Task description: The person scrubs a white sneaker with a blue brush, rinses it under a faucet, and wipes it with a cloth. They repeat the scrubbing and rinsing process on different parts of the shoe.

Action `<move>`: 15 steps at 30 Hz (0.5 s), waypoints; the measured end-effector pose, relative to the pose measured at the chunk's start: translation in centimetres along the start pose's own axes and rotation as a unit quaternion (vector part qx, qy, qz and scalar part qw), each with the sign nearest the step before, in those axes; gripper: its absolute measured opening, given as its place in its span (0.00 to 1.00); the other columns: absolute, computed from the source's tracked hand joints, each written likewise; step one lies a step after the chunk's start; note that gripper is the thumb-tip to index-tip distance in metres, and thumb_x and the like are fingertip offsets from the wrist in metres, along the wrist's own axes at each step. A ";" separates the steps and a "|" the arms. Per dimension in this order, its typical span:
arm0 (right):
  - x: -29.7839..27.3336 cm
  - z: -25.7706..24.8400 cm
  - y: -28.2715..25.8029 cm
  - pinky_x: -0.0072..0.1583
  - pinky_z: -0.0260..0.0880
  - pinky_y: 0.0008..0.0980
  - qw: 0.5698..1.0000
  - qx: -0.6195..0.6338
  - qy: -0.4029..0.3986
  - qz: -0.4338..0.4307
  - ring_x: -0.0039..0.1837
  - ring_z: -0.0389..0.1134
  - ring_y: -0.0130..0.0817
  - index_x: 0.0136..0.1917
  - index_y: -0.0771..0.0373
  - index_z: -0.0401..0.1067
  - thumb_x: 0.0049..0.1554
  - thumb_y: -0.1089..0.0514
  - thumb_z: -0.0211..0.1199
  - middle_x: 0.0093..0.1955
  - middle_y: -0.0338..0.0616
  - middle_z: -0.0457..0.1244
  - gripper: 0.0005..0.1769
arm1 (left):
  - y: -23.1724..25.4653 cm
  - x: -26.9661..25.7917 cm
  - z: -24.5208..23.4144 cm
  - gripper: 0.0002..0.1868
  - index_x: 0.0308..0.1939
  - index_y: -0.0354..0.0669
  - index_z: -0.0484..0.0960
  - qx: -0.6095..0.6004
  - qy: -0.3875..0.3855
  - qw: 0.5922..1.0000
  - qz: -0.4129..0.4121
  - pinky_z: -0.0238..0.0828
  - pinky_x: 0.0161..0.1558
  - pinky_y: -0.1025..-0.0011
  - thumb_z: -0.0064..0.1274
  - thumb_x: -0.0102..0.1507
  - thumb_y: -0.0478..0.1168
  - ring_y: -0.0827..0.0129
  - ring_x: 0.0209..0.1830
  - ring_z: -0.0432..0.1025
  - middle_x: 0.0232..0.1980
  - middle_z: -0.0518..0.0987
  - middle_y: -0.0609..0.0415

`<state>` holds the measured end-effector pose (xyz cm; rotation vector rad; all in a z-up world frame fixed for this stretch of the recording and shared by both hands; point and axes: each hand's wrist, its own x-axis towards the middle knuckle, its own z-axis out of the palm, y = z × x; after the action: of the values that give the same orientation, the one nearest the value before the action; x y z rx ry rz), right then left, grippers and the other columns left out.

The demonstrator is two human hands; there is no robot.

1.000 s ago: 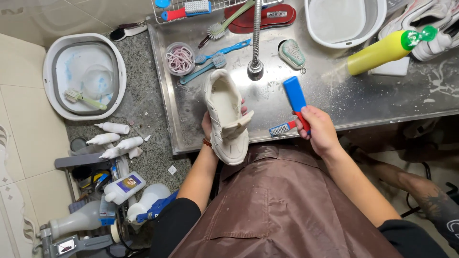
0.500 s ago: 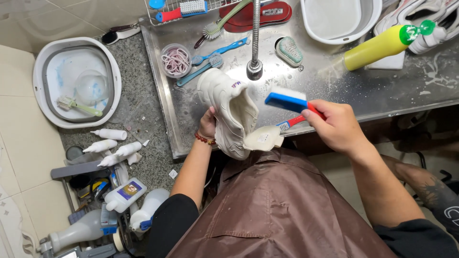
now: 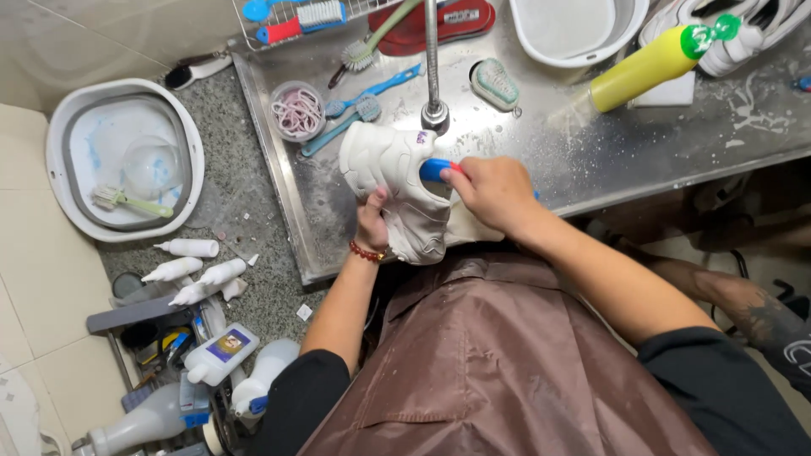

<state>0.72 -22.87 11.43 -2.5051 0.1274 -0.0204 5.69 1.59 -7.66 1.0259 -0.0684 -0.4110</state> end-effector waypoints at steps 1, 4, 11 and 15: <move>-0.1 0.4 0.2 0.38 0.65 0.53 1.000 -0.002 0.006 -0.006 0.35 0.67 0.58 0.33 0.61 0.74 0.63 0.40 0.61 0.29 0.55 0.64 0.26 | 2.0 0.5 1.3 0.34 0.70 0.29 0.70 0.001 -0.004 1.000 0.008 0.64 0.67 0.63 0.55 0.69 0.52 0.63 0.64 0.69 0.65 0.74 0.50; -1.0 1.2 0.5 0.38 0.65 0.54 1.000 -0.014 0.011 -0.013 0.33 0.67 0.58 0.33 0.61 0.75 0.61 0.39 0.61 0.28 0.54 0.64 0.26 | 4.6 -0.1 3.3 0.33 0.69 0.31 0.69 -0.008 -0.034 0.998 0.043 0.65 0.68 0.63 0.55 0.69 0.51 0.61 0.66 0.70 0.66 0.75 0.48; -0.5 -1.0 -0.1 0.37 0.65 0.54 0.998 -0.057 -0.024 0.004 0.34 0.68 0.58 0.33 0.59 0.76 0.60 0.39 0.61 0.29 0.54 0.65 0.24 | -3.9 0.5 -5.6 0.30 0.64 0.29 0.75 -0.089 -0.003 0.996 0.000 0.64 0.70 0.61 0.55 0.69 0.52 0.60 0.66 0.69 0.65 0.77 0.49; -2.3 -4.1 1.8 0.36 0.63 0.37 0.975 0.179 -0.059 0.120 0.31 0.64 0.35 0.41 0.61 0.77 0.61 0.44 0.62 0.28 0.45 0.64 0.19 | -4.7 0.2 -8.9 0.31 0.65 0.33 0.74 -0.196 0.020 0.980 -0.036 0.63 0.71 0.59 0.54 0.68 0.55 0.58 0.67 0.69 0.65 0.78 0.49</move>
<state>-1.88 -26.52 13.67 -2.1100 0.3445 0.1894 6.61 6.71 -16.29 0.6490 0.0841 -0.4474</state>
